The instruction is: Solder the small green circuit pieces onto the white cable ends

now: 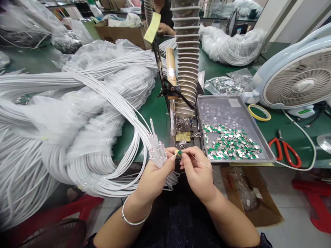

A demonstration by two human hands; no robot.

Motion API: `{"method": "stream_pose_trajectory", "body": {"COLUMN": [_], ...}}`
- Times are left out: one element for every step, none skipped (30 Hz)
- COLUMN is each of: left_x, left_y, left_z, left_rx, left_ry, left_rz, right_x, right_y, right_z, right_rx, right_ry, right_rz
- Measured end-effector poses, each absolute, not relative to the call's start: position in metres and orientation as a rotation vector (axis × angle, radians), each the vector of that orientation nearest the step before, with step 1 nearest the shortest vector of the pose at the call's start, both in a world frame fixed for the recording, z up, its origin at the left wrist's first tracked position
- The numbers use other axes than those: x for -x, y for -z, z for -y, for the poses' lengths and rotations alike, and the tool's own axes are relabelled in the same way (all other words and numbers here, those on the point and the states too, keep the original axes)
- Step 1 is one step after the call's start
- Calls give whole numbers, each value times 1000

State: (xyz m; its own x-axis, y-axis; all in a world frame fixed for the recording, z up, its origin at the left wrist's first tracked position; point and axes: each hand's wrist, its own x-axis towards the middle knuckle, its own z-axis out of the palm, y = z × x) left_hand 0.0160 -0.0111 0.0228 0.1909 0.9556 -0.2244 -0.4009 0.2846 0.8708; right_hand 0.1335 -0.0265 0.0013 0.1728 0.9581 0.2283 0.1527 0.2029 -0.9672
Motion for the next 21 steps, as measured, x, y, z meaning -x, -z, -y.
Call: {"method": "stream_pose_trajectory", "body": {"left_x": [-16, -16, -16, -16, -16, -16, -16, -15, -15, -15, -15, -15, -15, -15, -15, -15, -15, -15, -14, -14, -14], "left_y": [-23, -23, -22, -22, -21, -20, -20, -19, -18, -18, -17, -17, -17, -16, -16, -15, -15, -14, -13, -12, -11], "left_z": [11, 11, 11, 11, 11, 11, 11, 11, 11, 12, 12, 12, 12, 12, 12, 12, 12, 12, 11, 11, 11], "left_rx": [-746, -737, -737, -744, -755, -765, -773, -779, -782, -786, -792, -798, -805, -809, -809, -808, -806, -806, -808, -811, -817], "left_ry": [-1103, -1104, -1101, -1098, -1095, -1095, -1097, -1100, -1104, -1105, -1103, -1103, -1103, -1103, -1101, -1094, -1084, -1072, -1058, -1048, -1040], "left_rz": [-905, -900, -890, -876, -864, -857, -854, -854, -856, -860, -866, -877, -895, -920, -950, -978, -1005, -1029, -1051, -1074, -1097], "right_x": [-133, -133, -133, -133, -133, -133, -133, -132, -132, -132, -132, -132, -133, -133, -134, -134, -135, -136, -136, -137, -137], "right_y": [-1, -1, 0, 0, 1, 1, 1, 2, 2, 2, 3, 3, 4, 5, 6, 8, 9, 11, 14, 16, 18], "right_z": [27, 27, 27, 27, 27, 26, 26, 26, 26, 26, 26, 26, 26, 26, 26, 26, 26, 26, 26, 27, 27], "right_rx": [1219, 1215, 1212, 1209, 1205, 1204, 1203, 1203, 1202, 1200, 1197, 1195, 1194, 1195, 1197, 1201, 1202, 1199, 1192, 1182, 1166], "right_ry": [-840, -836, -834, -834, -837, -840, -841, -840, -836, -829, -818, -803, -783, -754, -705, -636, -547, -451, -358, -283, -236], "right_rz": [1261, 1262, 1263, 1265, 1266, 1267, 1269, 1272, 1277, 1284, 1293, 1306, 1324, 1349, 1382, 1424, 1468, 1509, 1541, 1557, 1554]}}
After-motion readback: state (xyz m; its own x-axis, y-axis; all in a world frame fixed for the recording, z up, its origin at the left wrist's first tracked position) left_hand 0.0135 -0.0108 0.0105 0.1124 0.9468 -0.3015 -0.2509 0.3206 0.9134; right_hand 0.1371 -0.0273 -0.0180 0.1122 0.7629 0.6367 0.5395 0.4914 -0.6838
